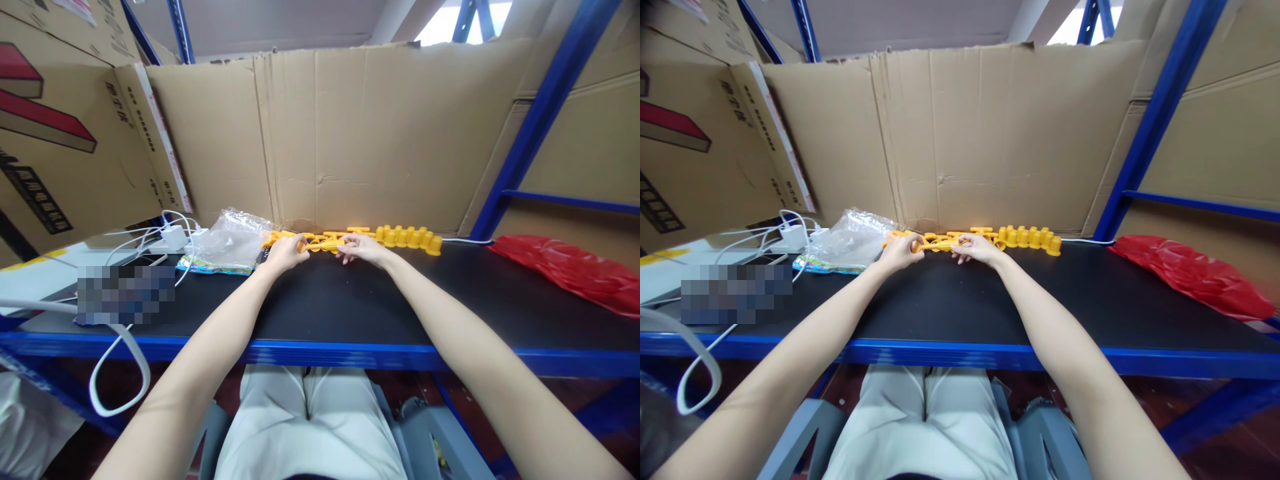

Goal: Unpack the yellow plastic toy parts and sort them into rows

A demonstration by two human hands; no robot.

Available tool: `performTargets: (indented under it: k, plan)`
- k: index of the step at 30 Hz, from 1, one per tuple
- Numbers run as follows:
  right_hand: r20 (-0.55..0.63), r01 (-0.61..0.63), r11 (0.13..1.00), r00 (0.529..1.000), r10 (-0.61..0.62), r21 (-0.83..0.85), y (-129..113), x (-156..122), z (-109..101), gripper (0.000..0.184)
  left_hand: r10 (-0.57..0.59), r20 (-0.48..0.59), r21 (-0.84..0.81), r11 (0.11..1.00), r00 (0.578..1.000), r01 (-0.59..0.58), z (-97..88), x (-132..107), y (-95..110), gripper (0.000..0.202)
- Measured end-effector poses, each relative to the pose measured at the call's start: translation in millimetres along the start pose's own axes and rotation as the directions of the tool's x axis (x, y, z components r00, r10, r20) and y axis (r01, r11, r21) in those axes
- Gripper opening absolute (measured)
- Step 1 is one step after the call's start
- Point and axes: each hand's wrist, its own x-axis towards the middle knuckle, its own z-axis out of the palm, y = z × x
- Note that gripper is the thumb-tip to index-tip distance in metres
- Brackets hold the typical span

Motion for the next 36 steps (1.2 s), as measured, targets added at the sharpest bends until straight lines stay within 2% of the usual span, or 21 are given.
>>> performTargets:
  k: [8,14,20,30,36]
  plan:
    - [-0.012,0.011,0.997,1.0,-0.01,0.08,6.8,6.4,2.9,0.033,-0.002,-0.006,0.022,1.0,1.0,0.002,0.2,-0.8,0.8,0.032]
    - [-0.036,-0.053,0.979,0.997,0.061,0.196,7.7,6.9,6.6,0.028,-0.003,-0.004,0.038,0.999,1.0,0.003,1.0,-0.4,0.6,0.031]
    - [-0.029,-0.066,0.961,0.997,0.076,0.268,6.7,7.4,9.2,0.026,-0.009,0.0,0.105,0.994,1.0,0.009,-1.8,-1.1,3.7,0.031]
    - [0.004,-0.184,0.858,0.978,0.208,0.48,0.5,7.3,11.1,0.017,0.001,-0.03,0.22,0.975,1.0,0.005,-2.3,-2.4,11.9,0.029]
    - [-0.006,-0.279,0.791,0.942,0.336,0.544,-4.9,9.4,13.0,0.016,0.009,-0.045,0.24,0.971,0.999,0.003,1.6,-2.2,10.9,0.031]
